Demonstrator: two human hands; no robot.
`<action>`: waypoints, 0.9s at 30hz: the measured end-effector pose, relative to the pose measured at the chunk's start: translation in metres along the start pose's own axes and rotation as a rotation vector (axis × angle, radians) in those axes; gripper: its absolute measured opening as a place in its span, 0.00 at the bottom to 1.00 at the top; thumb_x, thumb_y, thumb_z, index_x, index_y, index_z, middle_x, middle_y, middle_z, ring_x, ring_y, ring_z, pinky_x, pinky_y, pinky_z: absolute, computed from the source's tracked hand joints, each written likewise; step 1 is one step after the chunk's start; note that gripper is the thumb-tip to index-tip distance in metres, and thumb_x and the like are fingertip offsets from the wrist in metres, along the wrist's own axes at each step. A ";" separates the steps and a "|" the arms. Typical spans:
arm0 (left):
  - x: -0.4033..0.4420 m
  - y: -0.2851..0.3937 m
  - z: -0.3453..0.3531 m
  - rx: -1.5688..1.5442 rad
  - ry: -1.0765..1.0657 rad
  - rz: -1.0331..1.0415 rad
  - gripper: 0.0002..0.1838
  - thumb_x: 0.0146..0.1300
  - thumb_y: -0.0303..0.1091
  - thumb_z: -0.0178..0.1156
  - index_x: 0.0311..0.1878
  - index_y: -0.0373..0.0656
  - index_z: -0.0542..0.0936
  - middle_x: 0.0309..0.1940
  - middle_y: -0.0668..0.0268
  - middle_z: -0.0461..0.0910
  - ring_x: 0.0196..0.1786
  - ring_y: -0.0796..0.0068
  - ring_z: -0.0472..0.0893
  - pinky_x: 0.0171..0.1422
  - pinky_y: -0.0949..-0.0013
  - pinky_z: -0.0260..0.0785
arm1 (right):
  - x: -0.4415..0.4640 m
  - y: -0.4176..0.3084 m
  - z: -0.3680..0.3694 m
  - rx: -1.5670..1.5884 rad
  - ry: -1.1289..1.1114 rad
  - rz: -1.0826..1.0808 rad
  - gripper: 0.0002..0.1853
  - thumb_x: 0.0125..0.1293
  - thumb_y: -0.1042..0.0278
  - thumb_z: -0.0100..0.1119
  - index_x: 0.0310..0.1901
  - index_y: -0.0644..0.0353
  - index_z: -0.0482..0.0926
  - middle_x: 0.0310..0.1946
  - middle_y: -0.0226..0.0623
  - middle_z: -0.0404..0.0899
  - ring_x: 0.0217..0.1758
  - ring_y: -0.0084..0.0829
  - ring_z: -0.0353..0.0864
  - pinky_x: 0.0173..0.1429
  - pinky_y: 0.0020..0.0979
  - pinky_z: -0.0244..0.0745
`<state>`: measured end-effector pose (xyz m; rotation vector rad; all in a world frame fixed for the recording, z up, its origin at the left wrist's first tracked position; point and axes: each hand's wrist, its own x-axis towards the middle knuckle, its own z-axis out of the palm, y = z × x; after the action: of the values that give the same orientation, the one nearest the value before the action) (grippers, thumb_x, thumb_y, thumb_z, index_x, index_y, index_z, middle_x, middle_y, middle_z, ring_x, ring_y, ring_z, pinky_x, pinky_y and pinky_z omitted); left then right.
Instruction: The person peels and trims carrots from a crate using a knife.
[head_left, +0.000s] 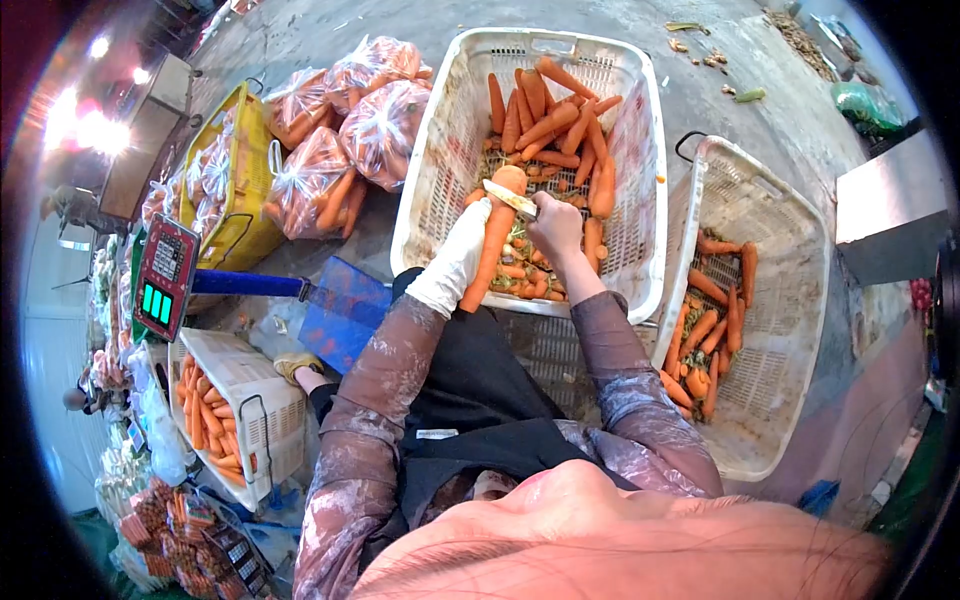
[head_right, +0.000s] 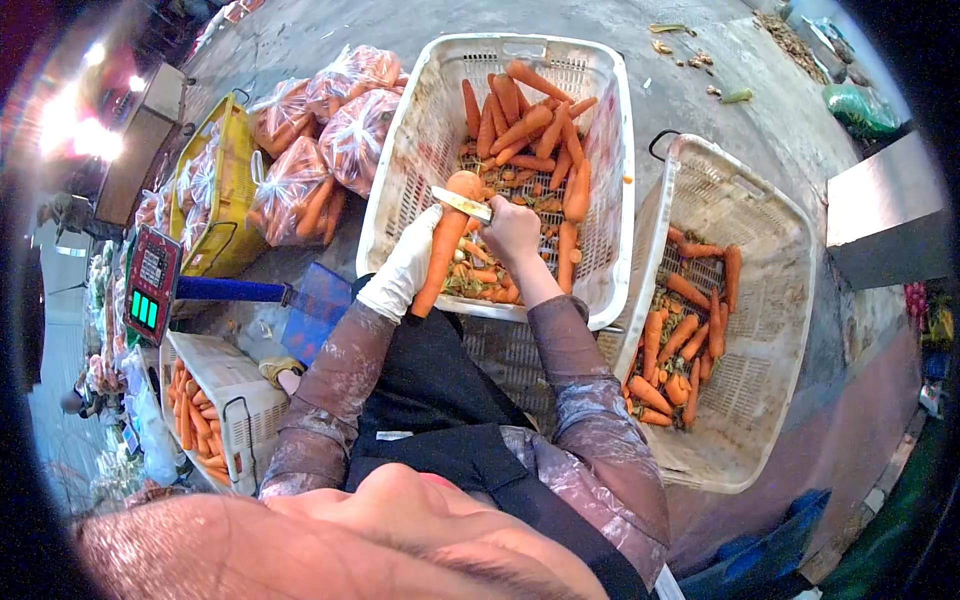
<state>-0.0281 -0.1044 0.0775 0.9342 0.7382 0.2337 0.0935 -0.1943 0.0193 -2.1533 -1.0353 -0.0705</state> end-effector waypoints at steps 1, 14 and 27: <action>-0.006 0.005 0.006 0.001 -0.001 0.000 0.22 0.68 0.50 0.42 0.58 0.47 0.66 0.41 0.63 0.72 0.39 0.68 0.74 0.31 0.55 0.78 | 0.001 0.001 0.001 0.000 0.001 0.001 0.06 0.51 0.67 0.55 0.30 0.56 0.79 0.23 0.47 0.79 0.28 0.47 0.80 0.35 0.44 0.74; 0.000 -0.009 -0.002 0.049 0.028 0.010 0.25 0.68 0.50 0.43 0.57 0.39 0.68 0.45 0.60 0.72 0.46 0.67 0.73 0.38 0.57 0.76 | 0.006 0.009 0.006 0.103 0.046 -0.100 0.09 0.54 0.61 0.57 0.27 0.57 0.76 0.21 0.47 0.76 0.28 0.48 0.78 0.33 0.44 0.72; -0.023 0.004 0.009 0.120 -0.037 0.067 0.24 0.68 0.47 0.42 0.57 0.38 0.66 0.43 0.59 0.73 0.41 0.66 0.75 0.35 0.60 0.77 | 0.018 0.036 -0.002 -0.059 -0.241 0.448 0.12 0.57 0.61 0.54 0.29 0.59 0.81 0.29 0.49 0.80 0.34 0.47 0.80 0.41 0.42 0.75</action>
<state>-0.0384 -0.1189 0.0947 1.0763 0.6931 0.2323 0.1307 -0.1981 0.0053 -2.4404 -0.6596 0.3819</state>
